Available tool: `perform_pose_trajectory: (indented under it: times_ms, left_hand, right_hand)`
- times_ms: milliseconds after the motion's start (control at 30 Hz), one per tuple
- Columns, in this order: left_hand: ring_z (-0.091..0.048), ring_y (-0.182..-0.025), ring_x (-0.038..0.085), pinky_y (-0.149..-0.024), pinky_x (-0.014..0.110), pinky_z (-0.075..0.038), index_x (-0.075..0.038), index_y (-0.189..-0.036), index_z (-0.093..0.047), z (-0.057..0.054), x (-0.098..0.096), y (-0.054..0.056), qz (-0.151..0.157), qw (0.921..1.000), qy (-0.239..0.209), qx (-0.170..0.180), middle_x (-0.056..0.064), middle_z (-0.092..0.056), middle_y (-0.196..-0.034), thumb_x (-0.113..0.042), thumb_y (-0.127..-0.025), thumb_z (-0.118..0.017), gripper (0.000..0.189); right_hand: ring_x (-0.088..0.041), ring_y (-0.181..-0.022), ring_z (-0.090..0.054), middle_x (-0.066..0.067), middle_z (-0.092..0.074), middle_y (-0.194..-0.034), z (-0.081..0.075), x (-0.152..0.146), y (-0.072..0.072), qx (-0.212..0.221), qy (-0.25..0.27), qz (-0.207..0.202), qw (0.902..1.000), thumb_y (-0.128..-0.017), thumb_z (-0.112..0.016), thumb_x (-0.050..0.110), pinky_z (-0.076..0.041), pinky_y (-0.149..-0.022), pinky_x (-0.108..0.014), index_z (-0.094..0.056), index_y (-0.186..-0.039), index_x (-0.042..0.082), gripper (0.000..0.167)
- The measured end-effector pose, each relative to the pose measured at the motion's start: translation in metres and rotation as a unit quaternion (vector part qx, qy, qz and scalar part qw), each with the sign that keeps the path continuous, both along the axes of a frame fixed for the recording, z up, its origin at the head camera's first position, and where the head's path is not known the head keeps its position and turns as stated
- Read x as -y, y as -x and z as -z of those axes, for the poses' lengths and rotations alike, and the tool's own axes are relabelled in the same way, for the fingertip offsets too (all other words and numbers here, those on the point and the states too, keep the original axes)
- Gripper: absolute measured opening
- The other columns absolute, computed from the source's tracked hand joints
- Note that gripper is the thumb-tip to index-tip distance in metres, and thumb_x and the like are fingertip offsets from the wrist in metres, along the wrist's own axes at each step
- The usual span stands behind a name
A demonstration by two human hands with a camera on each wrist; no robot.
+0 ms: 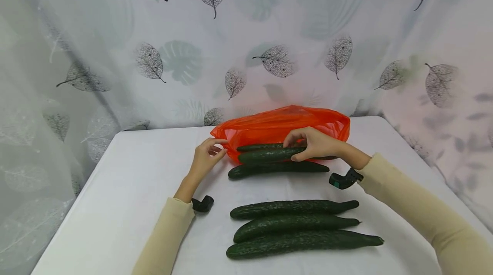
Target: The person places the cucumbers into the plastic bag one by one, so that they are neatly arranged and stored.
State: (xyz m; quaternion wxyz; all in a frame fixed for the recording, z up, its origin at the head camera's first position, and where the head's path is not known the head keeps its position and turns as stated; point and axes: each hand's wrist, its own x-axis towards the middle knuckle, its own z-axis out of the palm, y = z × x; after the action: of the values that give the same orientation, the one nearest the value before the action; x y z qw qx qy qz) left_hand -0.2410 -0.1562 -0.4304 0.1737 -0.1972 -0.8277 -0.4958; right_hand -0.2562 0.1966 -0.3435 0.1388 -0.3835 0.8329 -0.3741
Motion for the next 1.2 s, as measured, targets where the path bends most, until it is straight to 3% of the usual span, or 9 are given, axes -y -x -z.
perform_pose_trajectory:
  times_ms: [333, 800, 1200]
  left_hand:
    - [-0.069, -0.08, 0.029, -0.072, 0.031, -0.058, -0.001, -0.108, -0.071, 0.0, 0.004, -0.001, 0.011, 0.9999, -0.009, 0.001, 0.016, -0.066, -0.099, -0.001, -0.085, -0.073, 0.023]
    - [-0.068, -0.078, 0.027, -0.07, 0.025, -0.056, -0.001, -0.107, -0.072, -0.003, 0.002, 0.003, 0.023, 0.9997, 0.003, -0.006, 0.015, -0.067, -0.099, -0.001, -0.085, -0.074, 0.022]
    - [-0.069, -0.079, 0.028, -0.07, 0.032, -0.057, 0.0, -0.107, -0.071, -0.004, 0.003, 0.001, 0.03, 0.9995, -0.004, -0.008, 0.015, -0.066, -0.099, 0.0, -0.084, -0.074, 0.024]
  right_hand:
    - [-0.023, -0.097, -0.06, -0.004, -0.068, -0.103, 0.004, -0.001, 0.022, 0.015, -0.003, 0.012, 0.9998, -0.08, -0.079, 0.012, -0.053, -0.088, -0.039, -0.067, -0.107, 0.007, 0.031]
    - [-0.024, -0.105, -0.06, -0.008, -0.067, -0.108, 0.006, -0.002, 0.053, 0.032, -0.011, 0.057, 0.9978, -0.081, -0.079, 0.012, -0.051, -0.092, -0.039, -0.067, -0.11, 0.003, 0.033]
    - [-0.026, -0.107, -0.061, -0.011, -0.067, -0.111, 0.012, 0.011, 0.071, 0.046, -0.019, 0.06, 0.997, -0.081, -0.079, 0.01, -0.048, -0.097, -0.046, -0.066, -0.112, 0.002, 0.034]
